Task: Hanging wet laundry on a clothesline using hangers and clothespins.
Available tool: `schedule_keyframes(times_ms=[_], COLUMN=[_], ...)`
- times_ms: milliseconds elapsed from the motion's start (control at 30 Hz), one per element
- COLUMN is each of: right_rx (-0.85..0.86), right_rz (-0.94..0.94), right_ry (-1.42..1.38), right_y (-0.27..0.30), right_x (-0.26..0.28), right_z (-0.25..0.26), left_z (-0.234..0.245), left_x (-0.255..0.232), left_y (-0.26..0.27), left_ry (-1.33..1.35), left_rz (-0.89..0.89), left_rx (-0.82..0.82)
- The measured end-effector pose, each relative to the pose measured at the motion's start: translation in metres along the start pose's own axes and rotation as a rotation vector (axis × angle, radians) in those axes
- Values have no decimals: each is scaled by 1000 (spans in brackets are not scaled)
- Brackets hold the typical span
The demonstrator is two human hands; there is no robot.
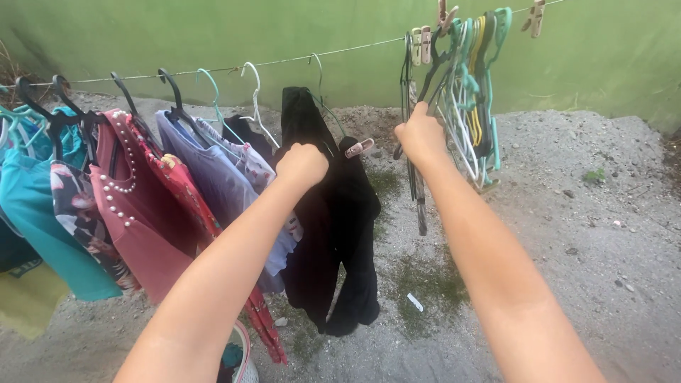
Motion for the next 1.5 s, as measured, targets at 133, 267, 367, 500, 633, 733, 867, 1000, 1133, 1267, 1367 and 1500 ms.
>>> schedule_keyframes(times_ms=[133, 267, 367, 500, 633, 733, 867, 1000, 1133, 1267, 1367, 1500], right_rx=[-29, -25, -32, -26, -52, -62, 23, 99, 36, -38, -220, -493], right_rz=[14, -20, -18, -55, -63, -78, -199, -216, -156, -22, 148, 406], right_ry=[-2, -49, -78, -150, -171, -187, -271, -324, -319, -350, -393, -463], right_y=[3, 3, 5, 8, 8, 11, 17, 32, 38, 45, 68, 133], right_x=[1, 6, 12, 19, 16, 22, 27, 34, 28, 24, 42, 96], right_z=[1, -1, -1, 1, -6, 1, 1, 4, -8, -22, -6, 42], left_z=[49, 57, 69, 63, 49, 40, 44, 22, 18, 56, 75, 91], left_x=[-28, -25, -25, -13, -17, -29, -51, -45, -25, -14, 3, 43], left_y=[47, 57, 57, 39, 21, 15, 20, 10, 8, 34, 56, 84], left_ry=[-308, -347, -196, 243, 454, 589, 867, 1056, 1120, 1003, 1076, 1170], left_rz=[-151, -291, -268, -126, 42, 78, 170, 290, 371, 507, 569, 493], left_rx=[116, -1, -133, -261, -174, -140, -30, 33, 59, 70, 175, 255])
Point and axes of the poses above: each hand's wrist, its own y-axis away from the middle knuckle, its own z-axis out of the back of the hand, x = y × z, the point moved 4 cm from there along -y, towards the middle knuckle, and after that the axes turned 15 degrees about -x, right-handed, at the moved point
